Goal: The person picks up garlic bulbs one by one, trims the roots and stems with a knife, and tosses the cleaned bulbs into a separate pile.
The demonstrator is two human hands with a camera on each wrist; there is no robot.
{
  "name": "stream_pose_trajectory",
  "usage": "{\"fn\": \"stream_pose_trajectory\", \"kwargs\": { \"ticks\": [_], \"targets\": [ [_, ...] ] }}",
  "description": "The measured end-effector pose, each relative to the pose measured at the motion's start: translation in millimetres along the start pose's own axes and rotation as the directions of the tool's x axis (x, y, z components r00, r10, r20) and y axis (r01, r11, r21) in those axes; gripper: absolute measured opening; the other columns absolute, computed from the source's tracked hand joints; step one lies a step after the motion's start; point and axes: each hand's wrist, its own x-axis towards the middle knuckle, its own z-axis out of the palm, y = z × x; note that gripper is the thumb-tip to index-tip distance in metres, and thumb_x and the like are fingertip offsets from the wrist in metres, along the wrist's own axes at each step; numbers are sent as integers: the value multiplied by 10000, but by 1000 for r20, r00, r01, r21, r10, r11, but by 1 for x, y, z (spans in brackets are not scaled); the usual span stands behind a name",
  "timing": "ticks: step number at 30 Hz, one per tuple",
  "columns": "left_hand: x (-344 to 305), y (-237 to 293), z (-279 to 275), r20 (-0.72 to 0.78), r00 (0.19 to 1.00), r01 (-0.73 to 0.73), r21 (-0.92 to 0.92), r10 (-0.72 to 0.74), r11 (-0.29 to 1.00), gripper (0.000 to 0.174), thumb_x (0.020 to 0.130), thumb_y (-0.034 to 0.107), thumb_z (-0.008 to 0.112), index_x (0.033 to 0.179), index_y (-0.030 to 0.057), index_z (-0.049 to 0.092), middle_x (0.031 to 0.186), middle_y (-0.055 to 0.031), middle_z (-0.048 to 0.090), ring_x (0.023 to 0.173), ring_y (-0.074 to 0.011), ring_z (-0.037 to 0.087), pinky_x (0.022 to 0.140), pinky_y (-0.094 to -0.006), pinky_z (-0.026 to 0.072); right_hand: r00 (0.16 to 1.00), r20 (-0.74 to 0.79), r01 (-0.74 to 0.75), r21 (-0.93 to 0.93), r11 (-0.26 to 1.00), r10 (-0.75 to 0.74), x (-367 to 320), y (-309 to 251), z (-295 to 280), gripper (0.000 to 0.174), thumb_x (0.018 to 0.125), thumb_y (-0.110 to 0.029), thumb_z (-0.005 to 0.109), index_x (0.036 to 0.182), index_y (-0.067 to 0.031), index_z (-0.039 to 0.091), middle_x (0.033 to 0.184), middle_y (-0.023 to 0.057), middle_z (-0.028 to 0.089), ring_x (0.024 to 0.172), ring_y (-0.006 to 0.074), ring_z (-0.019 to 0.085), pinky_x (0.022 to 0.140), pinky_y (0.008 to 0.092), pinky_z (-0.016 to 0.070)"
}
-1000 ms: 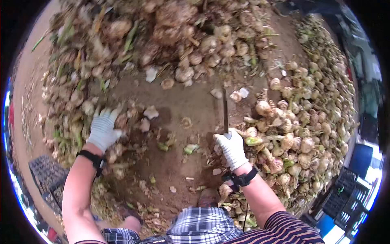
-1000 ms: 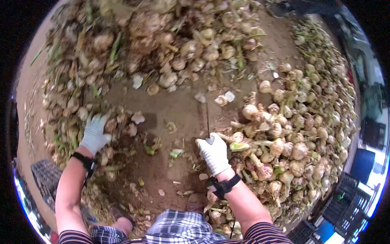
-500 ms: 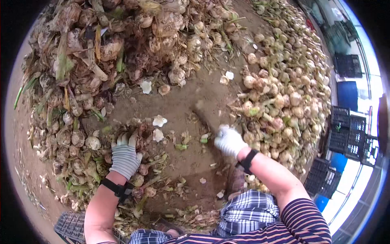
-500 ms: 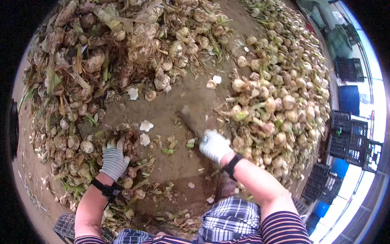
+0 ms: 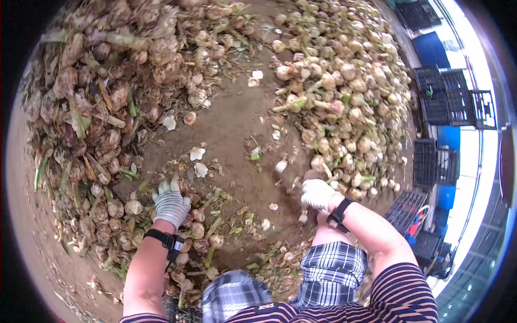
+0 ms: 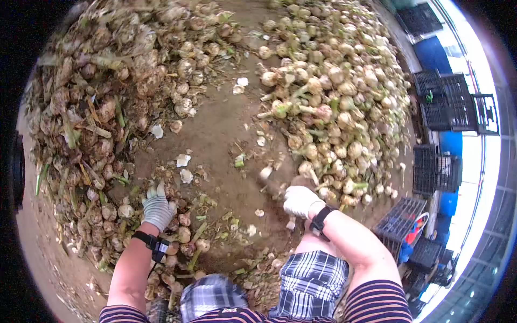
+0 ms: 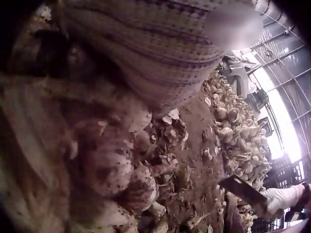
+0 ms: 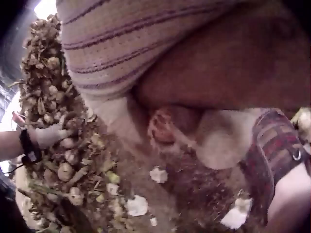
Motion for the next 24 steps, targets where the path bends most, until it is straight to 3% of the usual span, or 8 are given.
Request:
{"fn": "stream_pose_trajectory", "kwargs": {
  "ticks": [6,15,16,17,18,19,22,24],
  "targets": [
    [6,-8,3,75,997,-9,28,7,1000,800,781,364,624,1413,80,225,1416,-239,300,1334,-365,276,1049,-564,246,980,-137,-85,378,922,147,-76,-12,13,202,691,-237,633,795,-67,602,765,143,623,739,325,604,667,409,474],
    [1,-8,4,0,1000,-31,-28,31,999,750,817,362,600,1405,72,236,1397,-244,332,1312,-376,299,1045,-566,242,802,-272,-212,702,679,531,-29,36,109,230,643,-157,638,815,-5,619,750,168,642,715,308,627,686,371,495],
    [1,-9,5,-19,999,-33,6,33,999,734,825,374,597,1396,66,254,1383,-247,352,1305,-383,303,1045,-562,241,835,-243,-84,831,550,494,-16,43,146,244,657,-145,600,859,-11,631,785,178,648,722,323,631,680,382,503],
    [0,-9,6,-20,999,-30,1,30,1000,737,830,381,591,1397,53,254,1370,-258,362,1301,-385,309,1042,-550,247,899,-213,-249,471,846,383,-44,9,118,262,673,-146,569,890,-17,640,819,186,651,733,344,629,684,391,512],
    [-1,-15,13,-86,994,-73,9,73,997,743,831,387,590,1398,45,252,1366,-266,362,1296,-391,316,1038,-543,255,917,-297,-21,633,774,267,-22,30,190,270,678,-163,559,897,-42,658,837,175,656,758,355,627,692,398,513],
    [2,-20,20,-152,981,-122,16,123,992,750,832,393,588,1398,36,250,1362,-274,363,1290,-397,322,1035,-536,262,996,-87,50,246,968,-29,-52,11,167,284,667,-187,579,912,-65,655,848,157,663,770,347,629,683,410,503],
    [6,-18,13,17,1000,-11,117,9,993,801,878,398,537,1425,-52,162,1428,-291,283,1330,-407,273,1094,-428,237,996,-59,80,466,881,-59,-136,13,155,159,662,-235,589,762,-110,586,730,127,616,720,339,606,644,415,482],
    [1,-8,4,58,998,16,120,-23,993,823,881,415,532,1430,-59,143,1441,-287,266,1340,-395,265,1103,-408,230,914,-397,319,578,751,-82,-193,51,112,245,701,-282,646,824,-73,617,818,141,623,809,314,613,674,395,490]
  ]
}}
